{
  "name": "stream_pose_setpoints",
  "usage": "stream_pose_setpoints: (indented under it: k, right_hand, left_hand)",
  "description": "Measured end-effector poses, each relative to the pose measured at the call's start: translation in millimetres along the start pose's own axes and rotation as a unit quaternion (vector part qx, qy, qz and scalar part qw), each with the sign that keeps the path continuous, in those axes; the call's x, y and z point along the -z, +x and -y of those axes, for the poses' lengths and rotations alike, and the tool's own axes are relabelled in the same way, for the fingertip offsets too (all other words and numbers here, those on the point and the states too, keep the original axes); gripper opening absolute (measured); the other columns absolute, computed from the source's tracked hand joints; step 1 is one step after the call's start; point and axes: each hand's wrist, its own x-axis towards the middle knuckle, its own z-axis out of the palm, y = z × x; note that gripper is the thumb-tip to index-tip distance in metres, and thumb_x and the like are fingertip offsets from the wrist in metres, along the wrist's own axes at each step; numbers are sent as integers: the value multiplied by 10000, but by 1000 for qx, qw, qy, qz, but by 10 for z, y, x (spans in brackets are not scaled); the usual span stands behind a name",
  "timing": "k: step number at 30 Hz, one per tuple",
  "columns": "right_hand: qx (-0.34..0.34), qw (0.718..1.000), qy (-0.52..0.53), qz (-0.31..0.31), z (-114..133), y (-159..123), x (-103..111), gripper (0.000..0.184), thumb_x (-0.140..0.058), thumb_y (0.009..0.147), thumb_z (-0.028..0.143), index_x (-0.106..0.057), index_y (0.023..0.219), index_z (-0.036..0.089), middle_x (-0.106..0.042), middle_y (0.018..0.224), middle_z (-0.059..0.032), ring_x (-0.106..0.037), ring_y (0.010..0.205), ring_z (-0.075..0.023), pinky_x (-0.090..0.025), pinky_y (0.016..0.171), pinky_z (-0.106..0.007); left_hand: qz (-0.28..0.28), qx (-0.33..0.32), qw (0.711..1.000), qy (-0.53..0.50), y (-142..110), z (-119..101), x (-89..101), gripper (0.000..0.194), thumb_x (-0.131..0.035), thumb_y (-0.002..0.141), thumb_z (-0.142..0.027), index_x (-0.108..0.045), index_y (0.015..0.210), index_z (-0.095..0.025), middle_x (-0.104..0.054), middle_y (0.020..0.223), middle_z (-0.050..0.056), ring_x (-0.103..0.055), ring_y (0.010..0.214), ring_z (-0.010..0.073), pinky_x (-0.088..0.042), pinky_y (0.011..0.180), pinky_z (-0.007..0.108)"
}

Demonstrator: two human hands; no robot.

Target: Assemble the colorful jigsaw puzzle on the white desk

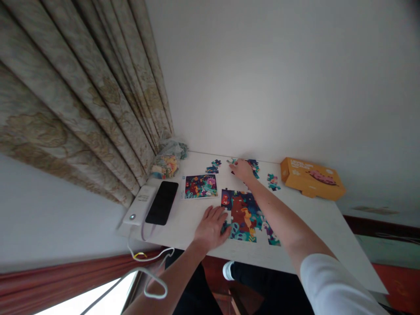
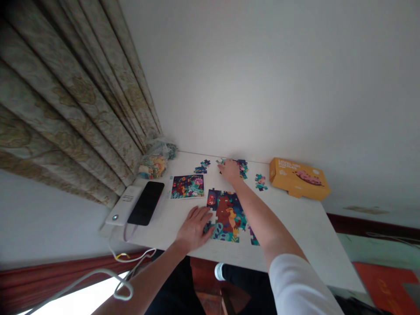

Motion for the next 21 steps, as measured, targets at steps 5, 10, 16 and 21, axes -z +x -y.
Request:
stream_pose_setpoints:
  k: [5,10,16,21]
  right_hand:
    - [-82,996,13,19,212,250,-54,484,-737,851,326,-633,1295,162,-723,1166,-200,-652,1153,-350,-467,998,-504]
    - [-52,992,109,28,226,359,-129,640,-825,729,321,-631,1311,142,-691,1214,-190,-646,1151,-319,-483,1021,-464]
    - [-1,983,180,26,144,156,13,321,-707,807,215,-753,1123,177,-744,1068,-107,-701,961,-231,-533,921,-356]
    - [7,969,248,0,-98,-297,303,312,-694,817,233,-748,1121,190,-763,989,-66,-698,848,-198,-547,835,-328]
  left_hand:
    - [-2,3,1000,-3,4,-4,3,357,-594,968,-411,-668,1261,-221,-641,1408,116,-569,1332,281,-388,1203,524]
    - [3,2,1000,-6,11,-3,8,344,-601,964,-396,-674,1244,-211,-644,1405,117,-572,1327,279,-381,1208,516]
    - [7,1,1000,7,15,4,14,326,-605,963,-370,-668,1243,-216,-645,1403,107,-565,1332,273,-383,1206,506]
    - [2,-7,1000,17,31,19,0,316,-605,954,-329,-667,1245,-221,-645,1398,106,-576,1314,267,-401,1188,504]
